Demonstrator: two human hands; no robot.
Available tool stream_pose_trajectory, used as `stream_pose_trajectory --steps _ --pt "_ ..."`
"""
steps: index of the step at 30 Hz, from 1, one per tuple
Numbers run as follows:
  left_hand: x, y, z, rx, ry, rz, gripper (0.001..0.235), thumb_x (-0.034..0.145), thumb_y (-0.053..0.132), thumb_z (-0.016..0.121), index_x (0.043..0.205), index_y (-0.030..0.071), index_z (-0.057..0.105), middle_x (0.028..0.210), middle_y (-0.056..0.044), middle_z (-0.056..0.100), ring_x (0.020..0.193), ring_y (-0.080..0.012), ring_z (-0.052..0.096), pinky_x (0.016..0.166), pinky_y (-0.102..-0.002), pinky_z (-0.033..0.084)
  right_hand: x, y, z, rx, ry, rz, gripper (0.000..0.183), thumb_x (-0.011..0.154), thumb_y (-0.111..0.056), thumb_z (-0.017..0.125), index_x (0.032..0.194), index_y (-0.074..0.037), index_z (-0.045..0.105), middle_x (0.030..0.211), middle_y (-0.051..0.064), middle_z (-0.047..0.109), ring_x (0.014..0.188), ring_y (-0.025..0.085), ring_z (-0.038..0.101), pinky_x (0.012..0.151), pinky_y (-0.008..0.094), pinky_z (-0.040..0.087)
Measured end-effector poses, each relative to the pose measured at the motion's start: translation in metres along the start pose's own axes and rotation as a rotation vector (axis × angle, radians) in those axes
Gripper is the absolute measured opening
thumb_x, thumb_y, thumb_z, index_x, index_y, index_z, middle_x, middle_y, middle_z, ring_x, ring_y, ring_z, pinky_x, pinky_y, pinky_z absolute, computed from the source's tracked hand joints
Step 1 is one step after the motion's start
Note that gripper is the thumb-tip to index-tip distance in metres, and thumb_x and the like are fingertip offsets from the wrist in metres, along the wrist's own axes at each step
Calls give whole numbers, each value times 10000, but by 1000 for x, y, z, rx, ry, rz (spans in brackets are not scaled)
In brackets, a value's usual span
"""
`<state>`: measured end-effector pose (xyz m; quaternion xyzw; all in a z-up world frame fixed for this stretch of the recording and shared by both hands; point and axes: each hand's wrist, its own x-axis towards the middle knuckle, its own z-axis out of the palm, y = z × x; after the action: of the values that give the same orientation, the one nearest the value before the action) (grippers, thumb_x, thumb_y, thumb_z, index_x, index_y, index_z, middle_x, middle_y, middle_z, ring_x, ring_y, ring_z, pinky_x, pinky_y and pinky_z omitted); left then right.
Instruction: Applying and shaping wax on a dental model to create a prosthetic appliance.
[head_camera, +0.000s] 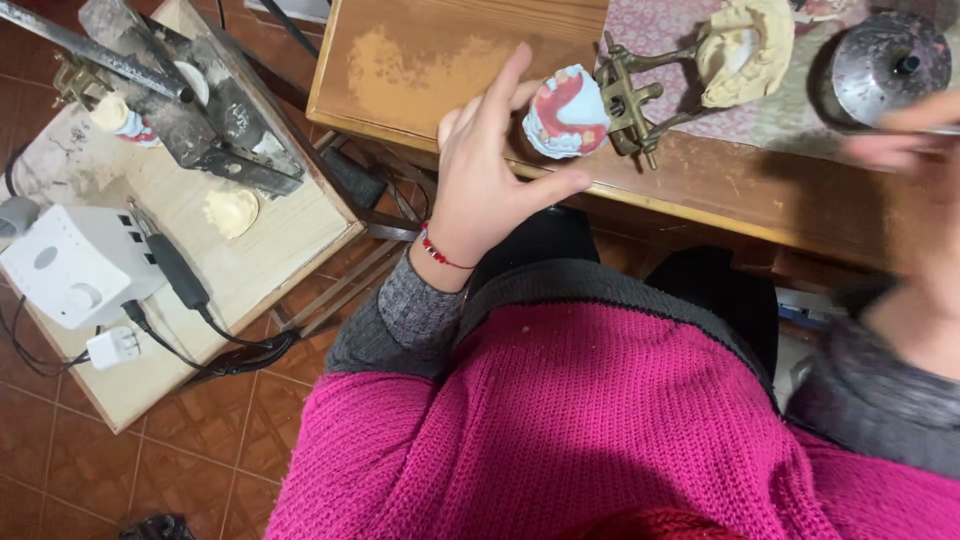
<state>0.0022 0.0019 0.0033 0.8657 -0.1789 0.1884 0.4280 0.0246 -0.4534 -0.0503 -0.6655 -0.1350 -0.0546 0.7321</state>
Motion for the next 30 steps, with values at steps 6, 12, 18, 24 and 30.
stream_pose_trajectory --steps 6,12,18,24,30 --pt "12 2 12 -160 -26 -4 1095 839 496 945 1603 64 291 1181 -62 767 1128 -218 747 1063 -366 520 29 -83 207 150 -138 -47 121 1180 30 612 1212 -54 530 1148 141 680 974 213 681 930 322 591" --pt "19 3 12 -230 -39 -58 1077 814 455 971 1574 55 320 1187 -105 769 1134 -249 777 1005 -356 612 52 -76 242 163 -128 106 129 1114 -70 602 1223 -34 543 1122 105 704 1003 175 726 905 300 608" --pt "20 4 10 -42 -3 5 1024 761 518 969 1492 64 414 1127 -75 775 1084 -247 749 1032 -428 518 52 -64 239 147 -139 68 142 1148 -81 640 1254 -25 563 1040 51 668 974 157 724 906 274 609" --pt "25 8 8 -107 -26 -58 765 750 538 944 1284 92 627 1111 -63 745 1060 -245 738 983 -369 537 51 -48 232 182 -173 68 107 1191 -38 640 1225 1 547 1068 72 673 973 156 725 912 288 607" --pt "27 10 7 -99 -48 -65 707 727 529 946 1210 96 665 1061 -46 755 1012 -243 736 945 -387 514 56 -49 231 182 -200 82 103 1189 -36 630 1220 8 543 1053 83 680 962 153 720 911 277 599"
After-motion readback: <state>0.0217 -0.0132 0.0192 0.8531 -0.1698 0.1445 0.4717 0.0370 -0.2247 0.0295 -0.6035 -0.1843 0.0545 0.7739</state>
